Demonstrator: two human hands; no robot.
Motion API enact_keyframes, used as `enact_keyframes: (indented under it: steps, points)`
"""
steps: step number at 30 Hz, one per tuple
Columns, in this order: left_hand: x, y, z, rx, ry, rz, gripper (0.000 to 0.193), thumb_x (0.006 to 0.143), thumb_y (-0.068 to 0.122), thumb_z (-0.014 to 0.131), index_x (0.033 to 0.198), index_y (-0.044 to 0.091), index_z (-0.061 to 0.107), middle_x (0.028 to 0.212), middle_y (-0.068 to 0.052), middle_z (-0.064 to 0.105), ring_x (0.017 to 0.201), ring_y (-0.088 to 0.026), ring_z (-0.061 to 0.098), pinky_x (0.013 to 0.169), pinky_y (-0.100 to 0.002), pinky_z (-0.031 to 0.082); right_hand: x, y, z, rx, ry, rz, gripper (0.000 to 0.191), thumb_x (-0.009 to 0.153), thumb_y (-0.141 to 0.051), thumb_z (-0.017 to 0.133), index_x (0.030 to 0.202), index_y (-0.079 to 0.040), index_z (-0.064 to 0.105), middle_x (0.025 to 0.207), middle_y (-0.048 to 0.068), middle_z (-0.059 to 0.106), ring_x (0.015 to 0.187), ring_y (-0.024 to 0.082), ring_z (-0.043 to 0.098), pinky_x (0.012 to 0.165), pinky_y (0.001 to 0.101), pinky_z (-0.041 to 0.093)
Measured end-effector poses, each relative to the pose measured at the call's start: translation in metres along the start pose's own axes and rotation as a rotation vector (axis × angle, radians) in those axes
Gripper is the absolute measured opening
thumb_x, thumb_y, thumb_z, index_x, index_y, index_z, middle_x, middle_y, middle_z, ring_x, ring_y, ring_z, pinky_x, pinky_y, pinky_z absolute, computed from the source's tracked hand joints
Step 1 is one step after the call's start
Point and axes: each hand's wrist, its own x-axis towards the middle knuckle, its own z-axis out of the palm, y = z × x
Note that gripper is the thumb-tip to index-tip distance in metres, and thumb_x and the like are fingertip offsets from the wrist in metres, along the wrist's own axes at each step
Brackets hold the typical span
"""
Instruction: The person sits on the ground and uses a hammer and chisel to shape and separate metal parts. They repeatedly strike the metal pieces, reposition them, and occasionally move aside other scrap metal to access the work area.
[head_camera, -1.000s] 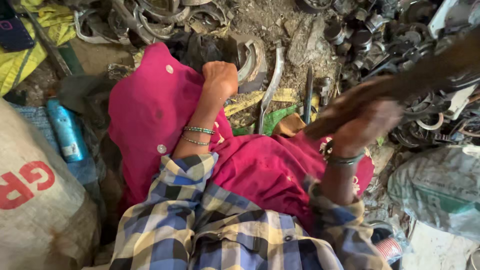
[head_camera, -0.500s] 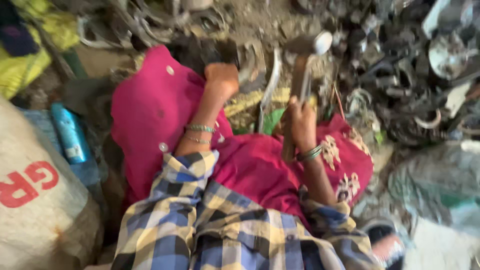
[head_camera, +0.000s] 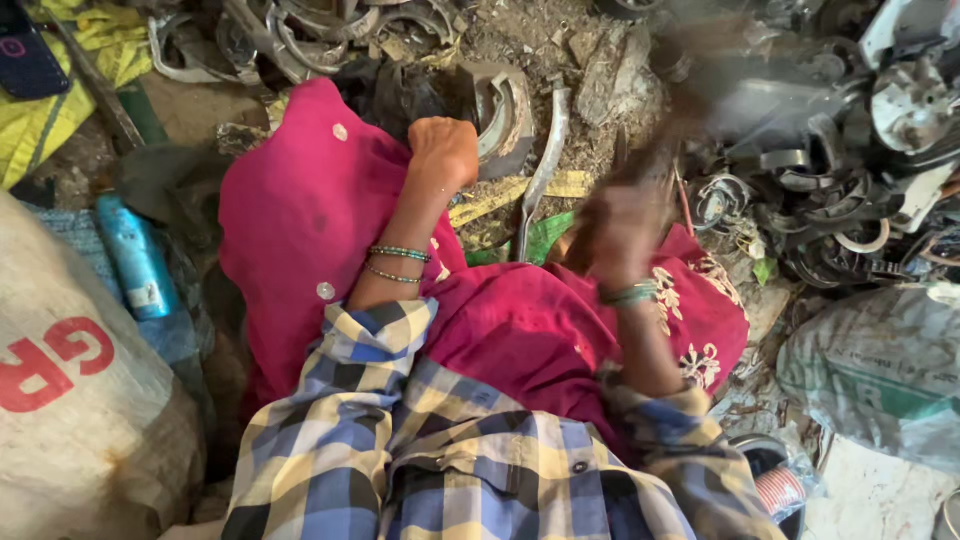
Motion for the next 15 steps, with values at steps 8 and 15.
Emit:
enact_keyframes:
  steps: [8,15]
  points:
    - [-0.005,-0.006,-0.004,-0.053,0.061,0.021,0.022,0.072,0.024,0.083,0.091,0.012,0.082,0.099,-0.016,0.077,0.098,-0.031,0.075,0.078,-0.043,0.059,-0.039,-0.001,0.011,-0.617,0.119,0.069,0.029,0.108,-0.028,0.046,0.117,-0.002,0.053,0.074,0.001,0.066,0.056,0.011,0.066,0.046,0.0258,0.061]
    - [0.009,0.006,0.003,-0.105,0.168,0.017,0.017,0.072,0.017,0.079,0.087,0.011,0.081,0.097,-0.016,0.076,0.096,-0.032,0.074,0.079,-0.044,0.058,-0.019,-0.090,0.001,-0.147,0.050,-0.652,0.034,0.116,-0.038,0.060,0.123,-0.004,0.059,0.082,0.013,0.067,0.058,0.018,0.065,0.047,0.0304,0.058]
